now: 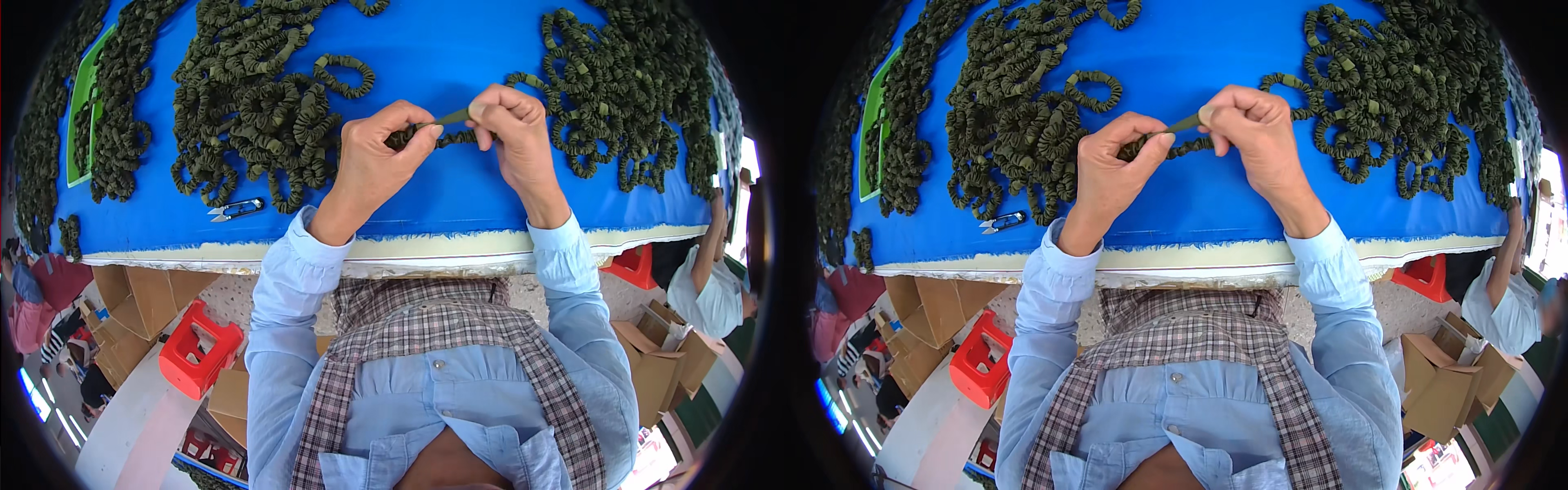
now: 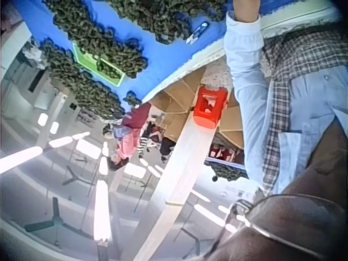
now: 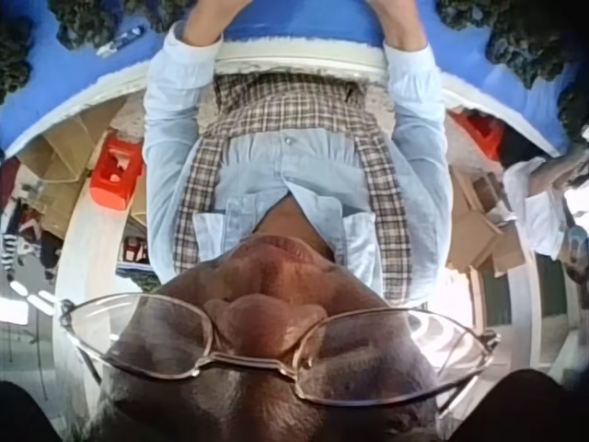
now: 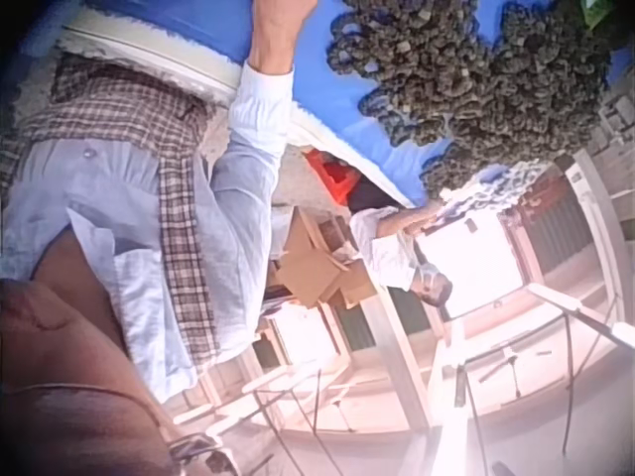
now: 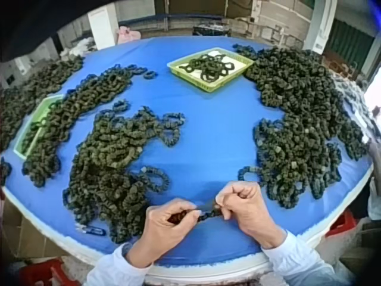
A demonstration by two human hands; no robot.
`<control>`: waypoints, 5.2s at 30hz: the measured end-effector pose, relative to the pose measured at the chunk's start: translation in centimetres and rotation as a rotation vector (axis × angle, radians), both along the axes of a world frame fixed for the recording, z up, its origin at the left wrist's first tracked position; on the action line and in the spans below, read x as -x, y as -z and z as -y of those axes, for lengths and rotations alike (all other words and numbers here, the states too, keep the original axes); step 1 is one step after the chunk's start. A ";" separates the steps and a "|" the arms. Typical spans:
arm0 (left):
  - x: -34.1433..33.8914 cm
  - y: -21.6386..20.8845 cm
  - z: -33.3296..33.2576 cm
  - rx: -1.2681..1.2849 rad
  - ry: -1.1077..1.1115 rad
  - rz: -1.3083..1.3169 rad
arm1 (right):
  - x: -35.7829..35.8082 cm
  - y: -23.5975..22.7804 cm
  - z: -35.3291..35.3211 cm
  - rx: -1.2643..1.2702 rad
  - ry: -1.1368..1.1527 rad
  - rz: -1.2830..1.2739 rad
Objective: The person repeatedly picks up short segments of green camouflage netting cord from a blue table and twists them into small loops by hand. The person places the finished loops into a pile on the table. A pair of scissors is visible on the table but is not used during the clip.
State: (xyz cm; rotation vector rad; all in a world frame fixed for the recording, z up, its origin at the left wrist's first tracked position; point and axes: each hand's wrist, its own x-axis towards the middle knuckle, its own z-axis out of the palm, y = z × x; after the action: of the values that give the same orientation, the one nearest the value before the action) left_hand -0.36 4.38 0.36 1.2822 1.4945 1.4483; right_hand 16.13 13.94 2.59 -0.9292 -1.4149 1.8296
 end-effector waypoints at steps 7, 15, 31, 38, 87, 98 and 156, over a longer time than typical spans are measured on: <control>0.7 -1.1 -0.1 0.090 0.169 0.399 | -1.4 -0.4 -1.9 0.071 -0.065 -0.073; 0.2 -0.6 -0.2 0.094 0.202 0.338 | -0.2 -1.2 0.3 -0.153 -0.365 0.254; -0.9 0.1 -0.3 0.049 0.001 0.164 | 0.3 -0.1 0.5 0.048 -0.164 -0.054; 0.0 -0.7 -0.2 0.103 0.068 0.355 | -0.6 -0.4 -0.6 0.056 -0.061 -0.063; 1.0 -0.9 -0.4 0.226 0.222 0.314 | -0.6 1.1 -0.3 -0.069 -0.362 0.188; 0.3 -0.5 0.1 0.014 0.121 -0.034 | 0.2 0.7 0.7 -0.064 -0.244 0.092; 0.3 -0.5 -0.2 0.085 0.063 0.265 | -0.5 0.3 -0.6 0.097 -0.004 -0.082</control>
State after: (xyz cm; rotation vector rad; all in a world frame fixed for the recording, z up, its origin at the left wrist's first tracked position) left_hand -0.65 4.60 0.87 1.0326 1.3137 1.4354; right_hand 16.60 14.51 2.33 -0.8896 -1.2891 1.9311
